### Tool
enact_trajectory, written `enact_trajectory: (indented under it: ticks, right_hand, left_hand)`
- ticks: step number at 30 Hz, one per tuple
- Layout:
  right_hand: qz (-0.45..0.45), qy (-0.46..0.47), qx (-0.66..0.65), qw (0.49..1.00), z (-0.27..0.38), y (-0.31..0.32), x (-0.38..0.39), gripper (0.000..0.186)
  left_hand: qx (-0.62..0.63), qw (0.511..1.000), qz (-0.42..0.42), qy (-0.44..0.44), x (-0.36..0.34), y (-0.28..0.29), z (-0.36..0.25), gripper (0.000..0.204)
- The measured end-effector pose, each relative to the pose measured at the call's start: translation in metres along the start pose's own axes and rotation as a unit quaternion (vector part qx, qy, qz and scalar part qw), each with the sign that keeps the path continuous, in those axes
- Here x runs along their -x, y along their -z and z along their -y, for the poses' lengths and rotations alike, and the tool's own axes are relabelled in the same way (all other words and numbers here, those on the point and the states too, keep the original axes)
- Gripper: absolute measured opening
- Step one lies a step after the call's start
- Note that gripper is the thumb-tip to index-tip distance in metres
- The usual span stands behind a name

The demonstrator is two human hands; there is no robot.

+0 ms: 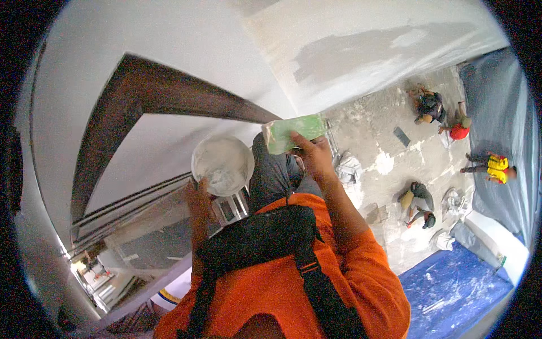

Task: The person applies a white filling compound to a wall seam using a green plastic spreader held in their right hand, while holding a small white bucket of the compound in their left hand.

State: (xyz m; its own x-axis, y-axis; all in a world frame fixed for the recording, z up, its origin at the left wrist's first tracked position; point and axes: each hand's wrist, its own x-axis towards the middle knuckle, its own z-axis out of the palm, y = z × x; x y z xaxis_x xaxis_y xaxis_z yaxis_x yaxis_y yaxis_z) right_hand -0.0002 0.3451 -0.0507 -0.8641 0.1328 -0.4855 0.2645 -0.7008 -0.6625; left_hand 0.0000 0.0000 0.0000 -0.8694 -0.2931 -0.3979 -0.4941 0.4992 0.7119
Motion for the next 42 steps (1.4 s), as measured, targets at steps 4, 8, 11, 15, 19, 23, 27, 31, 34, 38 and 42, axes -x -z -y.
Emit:
enact_trajectory:
  ticks: [4, 8, 11, 15, 19, 23, 27, 31, 34, 38, 42]
  right_hand:
    - [-0.075, 0.045, -0.067, 0.994, 0.022, 0.033, -0.021, 0.016]
    - [-0.106, 0.047, -0.027, 0.993, 0.029, 0.049, -0.019, 0.015]
    - [-0.105, 0.048, 0.034, 0.993, 0.035, 0.061, -0.017, 0.021]
    - [-0.118, 0.057, -0.028, 0.991, 0.024, 0.065, -0.019, 0.050]
    - [-0.145, 0.088, -0.102, 0.980, 0.030, 0.076, -0.013, 0.066]
    - [-0.134, 0.064, -0.182, 0.972, 0.029, 0.083, -0.022, 0.044]
    - [-0.167, 0.042, -0.137, 0.975, 0.028, 0.109, -0.010, 0.035]
    - [-0.124, 0.002, -0.119, 0.985, 0.024, 0.107, -0.007, 0.038]
    - [-0.058, -0.030, -0.153, 0.986, 0.007, 0.114, 0.001, 0.032]
    - [0.004, -0.036, -0.110, 0.993, -0.002, 0.108, 0.001, 0.050]
    - [0.021, 0.026, 0.016, 0.999, -0.005, 0.111, -0.005, 0.061]
  left_hand:
    - [0.032, 0.999, 0.042, -0.012, -0.022, 0.005, -0.001, 0.045]
    - [-0.014, 0.998, 0.042, -0.046, -0.031, 0.032, 0.013, 0.044]
    - [0.134, 0.989, 0.006, 0.062, -0.042, 0.026, 0.027, 0.046]
    - [-0.055, 0.987, 0.098, -0.115, -0.034, 0.047, 0.041, 0.055]
    - [0.046, 0.994, 0.077, -0.061, -0.040, 0.040, 0.044, 0.054]
    - [-0.009, 0.992, -0.010, -0.127, -0.079, 0.098, 0.123, 0.054]
    - [0.059, 0.992, 0.088, -0.071, -0.050, 0.054, 0.066, 0.053]
    - [0.043, 0.967, 0.091, -0.233, -0.063, 0.058, 0.086, 0.049]
    - [0.066, 0.986, 0.059, -0.142, -0.066, 0.071, 0.112, 0.049]
    - [0.042, 0.995, 0.082, -0.048, -0.066, 0.080, 0.096, 0.054]
    - [0.105, 0.991, 0.080, -0.006, -0.058, 0.051, 0.071, 0.058]
